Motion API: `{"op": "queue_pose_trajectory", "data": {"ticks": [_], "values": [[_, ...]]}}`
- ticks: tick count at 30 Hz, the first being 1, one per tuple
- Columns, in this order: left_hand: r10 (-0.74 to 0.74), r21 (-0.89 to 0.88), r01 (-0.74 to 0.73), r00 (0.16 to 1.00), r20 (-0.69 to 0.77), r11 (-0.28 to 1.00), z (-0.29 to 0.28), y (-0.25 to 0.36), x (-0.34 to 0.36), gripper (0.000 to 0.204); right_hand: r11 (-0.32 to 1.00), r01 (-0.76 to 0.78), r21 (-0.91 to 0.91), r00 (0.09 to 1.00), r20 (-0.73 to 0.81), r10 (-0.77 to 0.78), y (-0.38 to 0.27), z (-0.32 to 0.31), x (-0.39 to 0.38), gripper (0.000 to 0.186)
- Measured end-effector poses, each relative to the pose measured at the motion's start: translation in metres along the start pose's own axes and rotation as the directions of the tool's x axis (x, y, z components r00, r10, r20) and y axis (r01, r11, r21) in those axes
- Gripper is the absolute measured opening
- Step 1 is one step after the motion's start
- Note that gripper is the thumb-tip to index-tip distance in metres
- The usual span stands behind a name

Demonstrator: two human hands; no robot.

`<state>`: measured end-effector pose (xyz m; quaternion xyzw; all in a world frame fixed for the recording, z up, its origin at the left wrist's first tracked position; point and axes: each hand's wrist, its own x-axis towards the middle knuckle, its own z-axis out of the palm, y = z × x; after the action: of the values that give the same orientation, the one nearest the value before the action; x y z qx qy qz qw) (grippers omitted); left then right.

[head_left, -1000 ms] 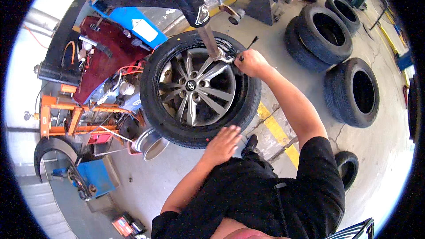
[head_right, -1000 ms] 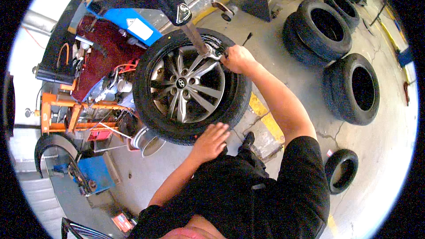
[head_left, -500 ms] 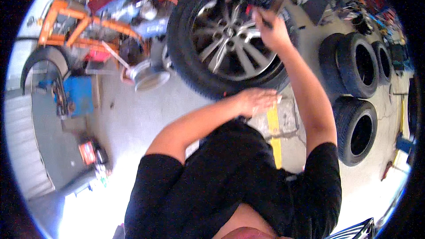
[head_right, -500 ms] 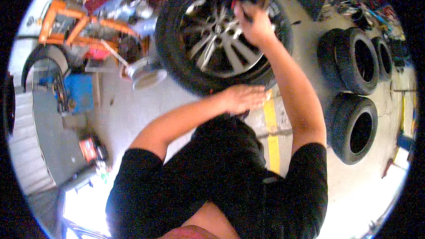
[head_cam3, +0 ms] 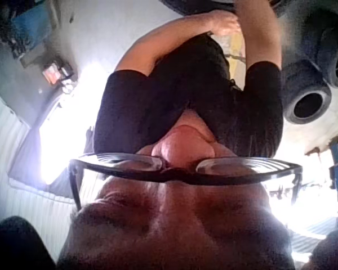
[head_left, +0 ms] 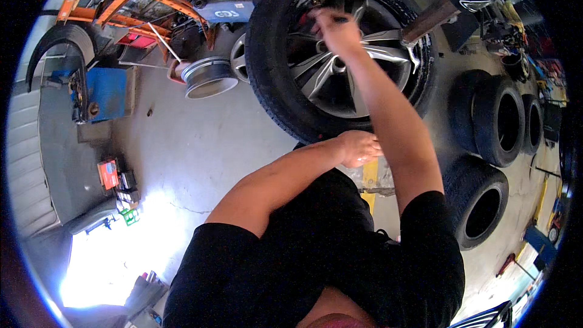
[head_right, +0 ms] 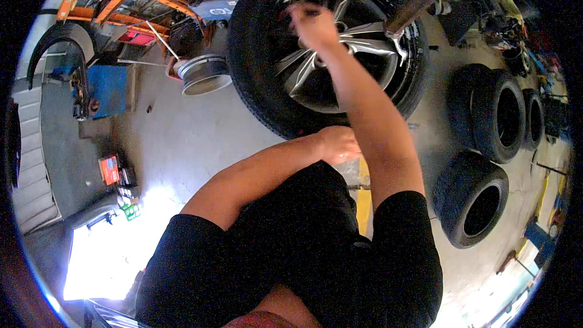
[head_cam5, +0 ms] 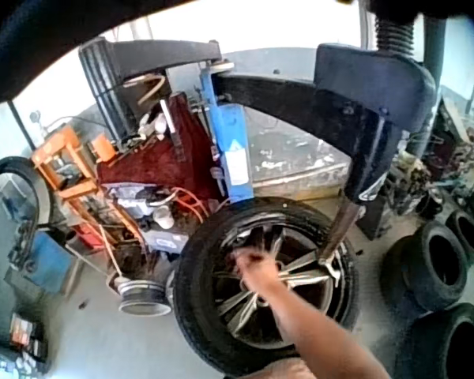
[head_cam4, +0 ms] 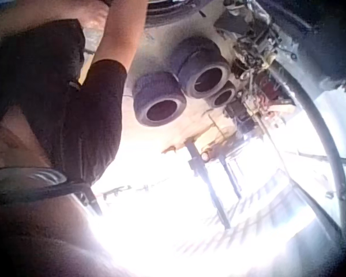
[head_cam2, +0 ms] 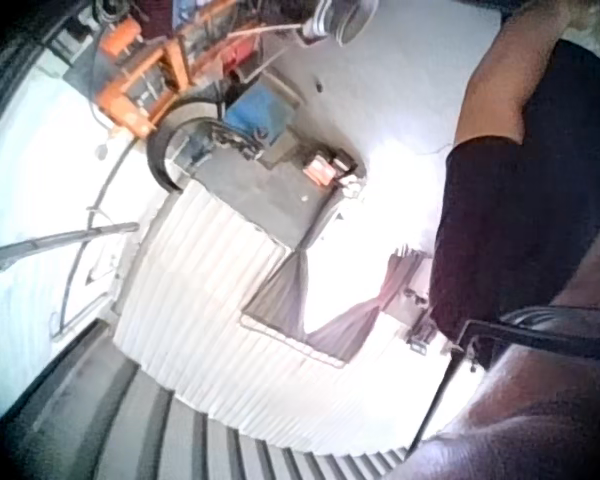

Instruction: The person uses a tire changing machine to mount a tire onto a car wheel rim. They apply lubricant to the tire bead, secure the wheel on the machine, and use the machine's arm and a pry bar to guide the tire onto the rim. The person repeats this process for a second tire.

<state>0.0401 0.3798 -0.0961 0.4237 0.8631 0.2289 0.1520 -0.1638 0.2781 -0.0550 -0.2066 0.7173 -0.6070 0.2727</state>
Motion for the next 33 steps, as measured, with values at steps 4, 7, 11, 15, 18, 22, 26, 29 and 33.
{"op": "queue_pose_trajectory", "data": {"ticks": [4,7,11,15,18,22,26,29,33], "values": [[-0.232,-0.129,0.23,0.973,0.003,0.965,0.011,0.001,-0.003,0.048,0.998,-0.056,0.025,0.99,0.131,0.052,0.011,0.038,-0.076,0.029],[-0.29,-0.288,0.208,0.915,-0.28,0.935,0.038,0.001,-0.002,0.041,0.976,0.131,0.176,0.983,-0.152,-0.105,0.013,0.025,-0.083,0.025],[-0.257,-0.271,0.216,0.958,-0.125,0.938,0.013,0.005,-0.002,0.036,0.855,0.049,0.516,0.995,-0.101,0.005,-0.04,0.004,-0.034,0.034],[-0.241,-0.239,0.179,0.934,-0.264,0.954,0.012,0.016,-0.007,0.034,0.916,-0.092,0.39,0.987,0.154,0.034,-0.035,0.014,-0.047,0.029],[0.061,0.185,0.011,0.925,-0.376,0.983,0.054,0.001,-0.004,0.034,0.994,-0.089,0.07,0.916,0.398,0.055,-0.026,0.001,-0.11,0.024],[0.166,0.374,-0.017,0.915,-0.368,0.927,0.062,0.017,0.0,0.032,0.963,-0.266,-0.054,0.842,0.474,0.259,-0.043,-0.039,-0.139,0.023],[-0.031,0.019,0.038,0.958,-0.284,0.999,0.062,0.041,0.019,0.03,0.96,-0.229,0.162,0.918,0.365,0.157,-0.046,-0.011,-0.098,0.027],[-0.08,-0.075,0.057,0.93,-0.358,0.996,0.068,0.038,0.025,0.026,0.978,-0.208,-0.012,0.829,0.529,0.183,-0.038,-0.02,-0.11,0.033],[0.076,0.262,0.021,0.932,-0.355,0.965,0.074,0.013,0.037,0.032,0.938,-0.226,-0.263,0.815,0.477,0.33,-0.016,-0.082,-0.151,0.028]]}}
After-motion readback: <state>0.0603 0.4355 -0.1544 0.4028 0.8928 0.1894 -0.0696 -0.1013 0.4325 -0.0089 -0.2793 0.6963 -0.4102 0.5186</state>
